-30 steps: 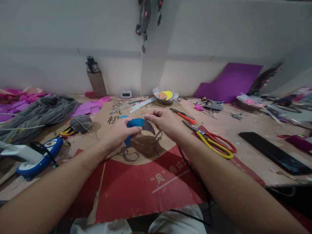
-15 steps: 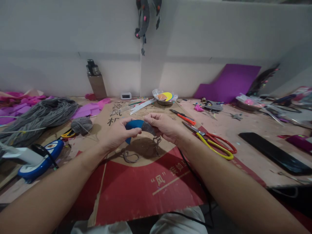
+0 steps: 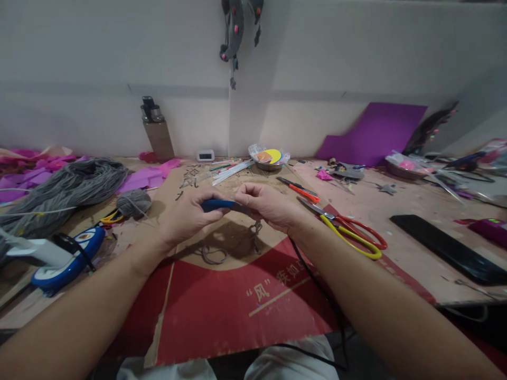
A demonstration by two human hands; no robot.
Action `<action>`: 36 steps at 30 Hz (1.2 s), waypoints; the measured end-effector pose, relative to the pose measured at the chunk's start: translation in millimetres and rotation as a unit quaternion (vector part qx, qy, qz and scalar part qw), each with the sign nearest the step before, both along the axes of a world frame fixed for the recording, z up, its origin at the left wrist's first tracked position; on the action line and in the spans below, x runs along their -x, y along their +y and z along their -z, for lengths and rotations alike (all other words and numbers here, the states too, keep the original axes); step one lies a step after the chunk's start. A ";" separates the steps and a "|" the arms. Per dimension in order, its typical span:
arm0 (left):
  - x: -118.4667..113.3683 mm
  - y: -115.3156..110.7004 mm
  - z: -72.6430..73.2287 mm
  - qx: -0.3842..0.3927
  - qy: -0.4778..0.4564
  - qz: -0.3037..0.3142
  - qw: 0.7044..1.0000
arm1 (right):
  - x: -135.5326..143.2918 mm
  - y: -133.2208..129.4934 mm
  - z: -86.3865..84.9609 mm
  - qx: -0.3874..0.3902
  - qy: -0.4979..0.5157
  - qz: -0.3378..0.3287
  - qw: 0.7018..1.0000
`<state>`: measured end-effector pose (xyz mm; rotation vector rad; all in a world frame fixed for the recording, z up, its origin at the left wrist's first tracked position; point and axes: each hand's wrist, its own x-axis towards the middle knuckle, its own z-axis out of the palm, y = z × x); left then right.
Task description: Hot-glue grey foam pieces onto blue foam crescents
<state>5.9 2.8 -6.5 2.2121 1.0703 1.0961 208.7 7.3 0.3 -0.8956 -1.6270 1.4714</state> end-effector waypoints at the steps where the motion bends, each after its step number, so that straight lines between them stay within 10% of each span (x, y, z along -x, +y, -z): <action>1: 0.5 0.6 -0.9 -0.022 -0.004 0.017 1.000 | 0.2 -1.4 -0.5 -0.011 -0.010 0.001 1.000; 7: 0.1 0.9 -2.7 -0.122 -0.014 0.047 0.991 | 6.1 -9.2 -2.1 -0.052 -0.060 -0.007 0.997; 14: -2.6 4.9 1.7 -0.138 -0.029 -0.107 0.984 | 8.3 1.9 6.1 -0.140 -0.074 0.040 0.987; 17: -4.1 7.5 2.6 0.003 -0.169 -0.145 0.975 | 7.2 4.1 8.3 -0.196 -0.140 0.083 0.967; 21: -9.7 4.4 0.9 0.284 -0.333 0.003 0.899 | 6.8 1.7 8.6 -0.246 -0.192 0.115 0.943; 25: -13.8 -0.5 3.0 0.400 -0.348 0.050 0.846 | 8.0 -2.1 8.7 -0.266 -0.206 0.111 0.935; 36: -10.3 6.0 10.0 0.292 -0.259 0.005 0.921 | 6.8 -2.3 7.3 -0.315 -0.209 0.154 0.913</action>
